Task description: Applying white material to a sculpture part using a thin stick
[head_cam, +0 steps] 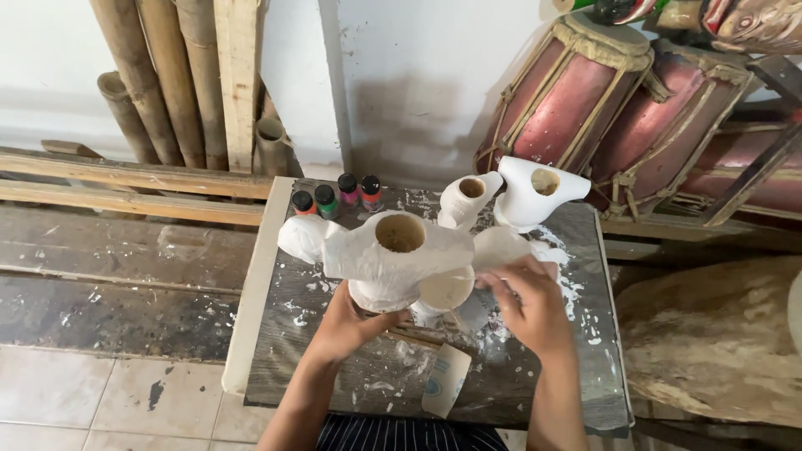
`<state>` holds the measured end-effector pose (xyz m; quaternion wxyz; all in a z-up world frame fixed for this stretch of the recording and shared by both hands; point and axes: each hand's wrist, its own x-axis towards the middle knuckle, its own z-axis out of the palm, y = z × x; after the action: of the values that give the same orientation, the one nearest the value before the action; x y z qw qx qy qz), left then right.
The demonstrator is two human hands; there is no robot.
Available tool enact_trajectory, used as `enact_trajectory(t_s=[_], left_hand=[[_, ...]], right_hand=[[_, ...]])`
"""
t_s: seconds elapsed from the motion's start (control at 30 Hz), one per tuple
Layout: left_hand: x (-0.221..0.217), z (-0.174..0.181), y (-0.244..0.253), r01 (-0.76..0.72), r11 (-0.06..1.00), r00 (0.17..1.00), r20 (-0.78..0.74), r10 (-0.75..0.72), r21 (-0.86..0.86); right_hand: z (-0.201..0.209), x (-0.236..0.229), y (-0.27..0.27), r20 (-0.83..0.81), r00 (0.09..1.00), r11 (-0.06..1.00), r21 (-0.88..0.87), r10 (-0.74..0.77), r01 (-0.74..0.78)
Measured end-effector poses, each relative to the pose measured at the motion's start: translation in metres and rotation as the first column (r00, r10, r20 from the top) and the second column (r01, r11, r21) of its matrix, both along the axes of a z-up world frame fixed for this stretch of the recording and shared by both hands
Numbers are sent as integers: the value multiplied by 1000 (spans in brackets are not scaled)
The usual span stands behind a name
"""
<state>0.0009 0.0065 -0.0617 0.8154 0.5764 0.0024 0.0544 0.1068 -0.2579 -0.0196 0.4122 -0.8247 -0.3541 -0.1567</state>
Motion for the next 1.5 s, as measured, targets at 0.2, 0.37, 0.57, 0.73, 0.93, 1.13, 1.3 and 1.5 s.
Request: enact_trajectory(t_s=[0.2, 0.37, 0.57, 0.73, 0.93, 1.13, 1.3, 1.5], left_hand=[[14, 22, -3, -135, 991, 984, -117, 135, 6], [16, 33, -8, -190, 978, 964, -171, 202, 80], [19, 42, -3, -106, 993, 983, -146, 113, 59], [11, 39, -4, -85, 992, 991, -91, 94, 91], [8, 34, -5, -96, 990, 993, -56, 103, 107], [5, 37, -10, -78, 988, 992, -87, 90, 130], [0, 44, -10, -68, 989, 985, -150, 88, 129], [1, 41, -8, -87, 988, 992, -76, 97, 125]], right_hand=[[11, -7, 36, -171, 985, 834, -542, 8, -101], [5, -2, 37, -243, 961, 767, -639, -134, -55], [24, -10, 40, -236, 963, 836, -549, -134, -18], [27, -16, -19, 2, 999, 990, 139, 35, -35], [44, -42, -29, -111, 979, 582, 791, -169, 191], [45, -30, -1, 22, 989, 611, 788, -144, 71], [43, -22, 10, 122, 980, 681, 732, -160, 20], [26, -23, 2, 188, 970, 707, 707, -153, -26]])
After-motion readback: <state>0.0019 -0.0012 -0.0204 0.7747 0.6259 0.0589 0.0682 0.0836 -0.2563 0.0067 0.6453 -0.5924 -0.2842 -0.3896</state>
